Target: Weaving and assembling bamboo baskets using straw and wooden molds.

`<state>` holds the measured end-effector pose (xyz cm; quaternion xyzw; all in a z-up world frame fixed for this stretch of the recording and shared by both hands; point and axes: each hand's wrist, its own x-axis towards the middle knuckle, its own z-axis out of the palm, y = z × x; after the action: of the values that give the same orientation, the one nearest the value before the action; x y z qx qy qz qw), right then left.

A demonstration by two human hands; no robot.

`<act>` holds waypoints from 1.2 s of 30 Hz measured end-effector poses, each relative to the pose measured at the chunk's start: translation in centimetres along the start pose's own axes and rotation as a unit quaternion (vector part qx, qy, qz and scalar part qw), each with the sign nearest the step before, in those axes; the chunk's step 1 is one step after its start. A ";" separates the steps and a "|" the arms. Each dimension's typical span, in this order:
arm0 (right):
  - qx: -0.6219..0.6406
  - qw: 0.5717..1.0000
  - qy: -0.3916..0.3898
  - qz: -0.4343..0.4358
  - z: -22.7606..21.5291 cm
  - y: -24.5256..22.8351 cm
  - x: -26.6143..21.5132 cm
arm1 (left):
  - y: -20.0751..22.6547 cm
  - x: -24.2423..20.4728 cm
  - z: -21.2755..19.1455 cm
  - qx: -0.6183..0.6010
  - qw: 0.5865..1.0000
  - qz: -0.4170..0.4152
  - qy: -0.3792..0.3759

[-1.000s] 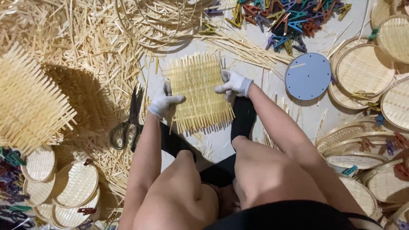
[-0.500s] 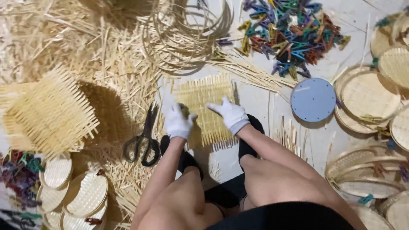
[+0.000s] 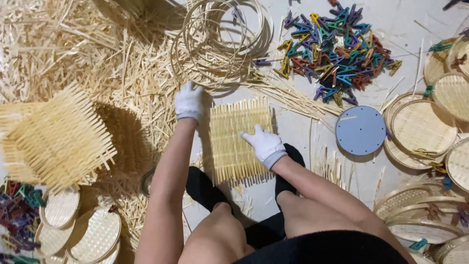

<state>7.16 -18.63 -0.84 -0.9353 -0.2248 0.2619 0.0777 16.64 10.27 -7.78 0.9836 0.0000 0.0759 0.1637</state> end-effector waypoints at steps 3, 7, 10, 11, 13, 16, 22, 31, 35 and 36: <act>0.001 1.000 -0.022 0.012 -0.7 0.2 -0.1 | 0.1 0.1 -1.1 0.046 0.997 0.067 0.009; 0.056 0.998 -0.029 -0.010 -1.5 0.6 -0.1 | 4.1 -2.5 -7.2 0.003 0.996 0.066 0.051; 0.169 0.985 0.010 -0.021 -1.8 1.0 0.8 | 7.4 -5.6 -10.5 0.023 0.994 0.087 0.064; 0.247 0.967 0.050 -0.030 -1.7 1.0 1.0 | 8.4 -7.1 -11.4 0.038 0.993 0.097 0.055; 0.417 0.908 0.050 -0.003 -2.3 0.5 1.7 | 10.0 -9.0 -12.1 0.039 0.992 0.111 0.043; 0.590 0.804 0.078 0.007 -0.5 1.1 4.6 | 10.9 -10.7 -11.9 0.025 0.992 0.122 0.027; 0.804 0.590 -0.013 0.074 -2.2 1.3 9.2 | 9.8 -10.6 -10.7 0.005 0.998 0.052 0.038; 0.695 0.715 -0.005 0.074 -5.1 2.9 3.4 | 11.4 -9.5 -16.9 -0.157 0.979 -0.132 -0.006; 0.604 0.793 -0.046 0.058 -5.2 5.1 -1.2 | 8.2 -11.1 -14.6 -0.243 0.958 -0.148 -0.025; 0.603 0.794 -0.047 0.059 -4.5 5.5 -1.4 | 8.1 -12.1 -13.4 -0.244 0.958 -0.150 -0.025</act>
<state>10.53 -24.29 2.16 -0.6969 0.0307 0.3925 0.5994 2.50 6.58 5.53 0.9038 0.1249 0.0234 0.4087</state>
